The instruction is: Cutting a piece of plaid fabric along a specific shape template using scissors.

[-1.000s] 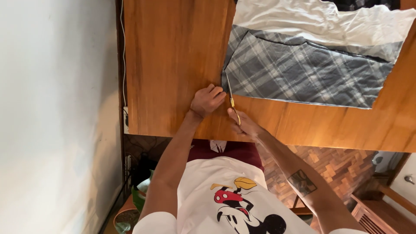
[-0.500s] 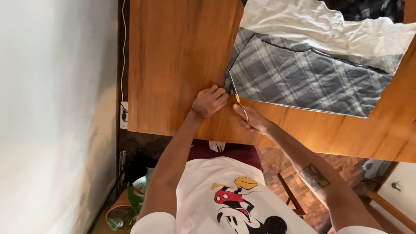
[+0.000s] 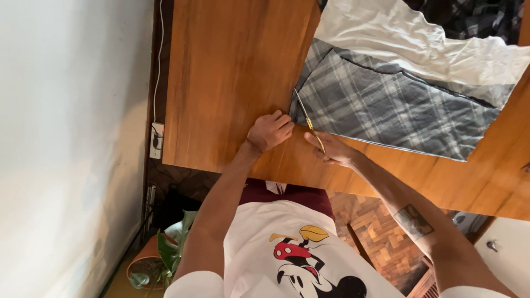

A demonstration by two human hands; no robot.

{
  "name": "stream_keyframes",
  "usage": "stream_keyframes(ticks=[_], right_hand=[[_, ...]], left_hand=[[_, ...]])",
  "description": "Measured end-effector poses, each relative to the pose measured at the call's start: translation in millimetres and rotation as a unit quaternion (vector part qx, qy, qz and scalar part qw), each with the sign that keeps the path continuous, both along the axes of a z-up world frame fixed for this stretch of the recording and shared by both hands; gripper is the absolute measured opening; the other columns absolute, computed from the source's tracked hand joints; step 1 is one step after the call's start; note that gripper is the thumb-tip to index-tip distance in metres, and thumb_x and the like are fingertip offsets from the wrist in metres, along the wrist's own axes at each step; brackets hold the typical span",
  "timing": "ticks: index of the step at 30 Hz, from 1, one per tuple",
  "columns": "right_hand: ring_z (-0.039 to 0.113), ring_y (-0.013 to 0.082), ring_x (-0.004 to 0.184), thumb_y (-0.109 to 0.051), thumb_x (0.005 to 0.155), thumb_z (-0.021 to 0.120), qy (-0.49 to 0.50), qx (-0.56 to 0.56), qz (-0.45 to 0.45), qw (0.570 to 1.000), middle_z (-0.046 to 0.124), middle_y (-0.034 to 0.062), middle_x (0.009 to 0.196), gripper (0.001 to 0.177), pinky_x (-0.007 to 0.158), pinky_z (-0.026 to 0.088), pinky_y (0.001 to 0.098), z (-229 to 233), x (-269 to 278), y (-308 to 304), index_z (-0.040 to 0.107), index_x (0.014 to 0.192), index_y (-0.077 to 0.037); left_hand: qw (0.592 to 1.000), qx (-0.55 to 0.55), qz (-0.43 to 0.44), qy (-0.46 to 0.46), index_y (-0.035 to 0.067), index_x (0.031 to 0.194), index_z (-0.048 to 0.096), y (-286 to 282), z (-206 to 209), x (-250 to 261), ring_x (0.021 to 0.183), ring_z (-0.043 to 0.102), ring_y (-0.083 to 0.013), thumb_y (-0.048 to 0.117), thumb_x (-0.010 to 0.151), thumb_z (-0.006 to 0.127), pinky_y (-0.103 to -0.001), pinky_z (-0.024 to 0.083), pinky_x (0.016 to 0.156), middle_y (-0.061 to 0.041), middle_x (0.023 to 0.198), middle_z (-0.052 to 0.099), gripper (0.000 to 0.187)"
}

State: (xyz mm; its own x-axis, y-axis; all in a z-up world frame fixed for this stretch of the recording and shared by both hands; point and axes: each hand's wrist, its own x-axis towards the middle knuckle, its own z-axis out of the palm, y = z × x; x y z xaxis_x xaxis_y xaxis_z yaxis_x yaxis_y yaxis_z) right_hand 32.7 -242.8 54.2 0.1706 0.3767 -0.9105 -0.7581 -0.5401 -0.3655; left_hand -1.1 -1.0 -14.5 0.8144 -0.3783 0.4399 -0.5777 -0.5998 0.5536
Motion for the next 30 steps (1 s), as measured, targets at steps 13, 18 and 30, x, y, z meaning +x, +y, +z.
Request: stream_keyframes(ticks=[13, 18, 30], right_hand=[[0.027, 0.0041, 0.036, -0.065, 0.093, 0.054, -0.006, -0.021, 0.047, 0.999, 0.035, -0.0069, 0.05, 0.05, 0.032, 0.02, 0.0244, 8.5, 28.1, 8.3, 0.05, 0.093, -0.015], [0.028, 0.003, 0.039, -0.061, 0.092, 0.062, -0.014, 0.002, 0.034, 0.999, 0.033, -0.0084, 0.052, 0.046, 0.033, 0.02, 0.0242, -22.2, 22.6, -11.4, 0.047, 0.093, -0.017], [0.029, 0.0056, 0.042, -0.065, 0.09, 0.058, 0.024, 0.015, 0.005, 1.0, 0.031, -0.0059, 0.055, 0.049, 0.035, 0.021, 0.0242, -18.6, 30.6, -2.3, 0.047, 0.094, -0.018]], left_hand=[[1.0, -0.012, 0.011, -0.008, 0.01, 0.091, 0.068, 1.5, 3.4, 3.3, 0.086, 0.06, -0.02, 0.013, 0.081, 0.078, -0.033, 0.054, 0.066, -0.002, 0.094, 0.057, 0.014], [1.0, -0.017, 0.025, -0.002, 0.011, 0.088, 0.067, -0.2, 1.0, 2.1, 0.087, 0.061, -0.0194, 0.013, 0.082, 0.079, -0.033, 0.054, 0.066, -0.002, 0.093, 0.057, 0.013], [0.998, -0.034, 0.047, -0.002, 0.009, 0.088, 0.067, 3.9, 11.7, -4.9, 0.089, 0.064, -0.0232, 0.011, 0.079, 0.078, -0.037, 0.057, 0.07, -0.004, 0.096, 0.059, 0.014]])
